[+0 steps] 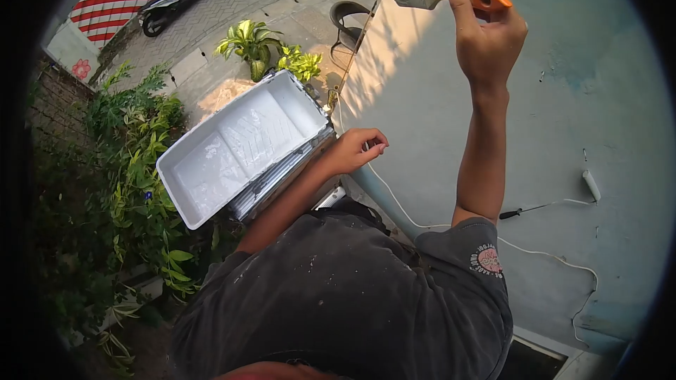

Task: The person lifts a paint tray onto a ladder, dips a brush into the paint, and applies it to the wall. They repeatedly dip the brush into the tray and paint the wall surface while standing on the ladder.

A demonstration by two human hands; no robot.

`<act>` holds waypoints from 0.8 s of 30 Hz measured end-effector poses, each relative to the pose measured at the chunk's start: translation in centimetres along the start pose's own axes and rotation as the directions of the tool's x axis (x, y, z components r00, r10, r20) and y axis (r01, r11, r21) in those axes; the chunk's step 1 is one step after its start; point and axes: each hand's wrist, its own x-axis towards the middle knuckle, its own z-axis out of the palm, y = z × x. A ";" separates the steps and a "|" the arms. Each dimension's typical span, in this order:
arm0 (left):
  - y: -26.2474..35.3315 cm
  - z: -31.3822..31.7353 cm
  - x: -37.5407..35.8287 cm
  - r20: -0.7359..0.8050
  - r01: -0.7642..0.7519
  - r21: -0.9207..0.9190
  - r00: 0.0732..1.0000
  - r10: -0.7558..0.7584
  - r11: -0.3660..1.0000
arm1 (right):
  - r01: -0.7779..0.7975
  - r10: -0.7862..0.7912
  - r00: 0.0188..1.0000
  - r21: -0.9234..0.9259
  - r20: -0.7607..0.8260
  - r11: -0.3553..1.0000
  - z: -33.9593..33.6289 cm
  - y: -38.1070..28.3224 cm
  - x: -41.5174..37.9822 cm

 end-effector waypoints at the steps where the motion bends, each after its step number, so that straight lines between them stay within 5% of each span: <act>1: 0.2 0.0 0.0 0.037 -0.019 -0.005 0.999 0.019 1.000 | -0.008 0.006 0.993 -0.016 -0.117 1.000 -1.2 1.7 0.4; 4: 0.8 -0.3 0.1 0.039 0.025 -0.008 0.999 -0.024 1.000 | -0.142 0.092 0.936 -0.125 -0.340 0.982 -4.9 7.2 0.6; 8: 0.9 0.0 0.3 0.047 0.041 -0.004 0.998 -0.041 0.999 | -0.266 0.182 0.953 -0.379 -0.243 0.887 -4.3 14.0 -1.0; 14: 0.9 0.3 0.3 0.068 0.045 -0.020 0.997 -0.043 0.999 | -0.126 0.064 0.981 -0.348 -0.184 0.929 0.6 20.0 -2.4; 16: 0.8 0.2 0.3 0.049 0.061 -0.028 0.997 -0.060 0.998 | -0.274 0.235 0.903 -0.062 -0.361 0.960 1.0 21.7 -1.7; 18: 0.6 0.3 0.1 0.046 0.058 -0.027 0.997 -0.057 0.998 | -0.249 0.200 0.889 -0.070 -0.412 0.966 -0.2 22.3 -1.2; 22: 0.3 0.3 0.2 0.046 0.073 -0.025 0.996 -0.072 0.997 | -0.076 -0.085 0.912 -0.367 -0.402 0.927 -2.8 20.1 -0.3; 24: 0.2 0.4 0.2 0.047 0.085 -0.031 0.995 -0.084 0.996 | 0.104 -0.361 0.850 -0.550 -0.384 0.829 -3.6 18.5 0.0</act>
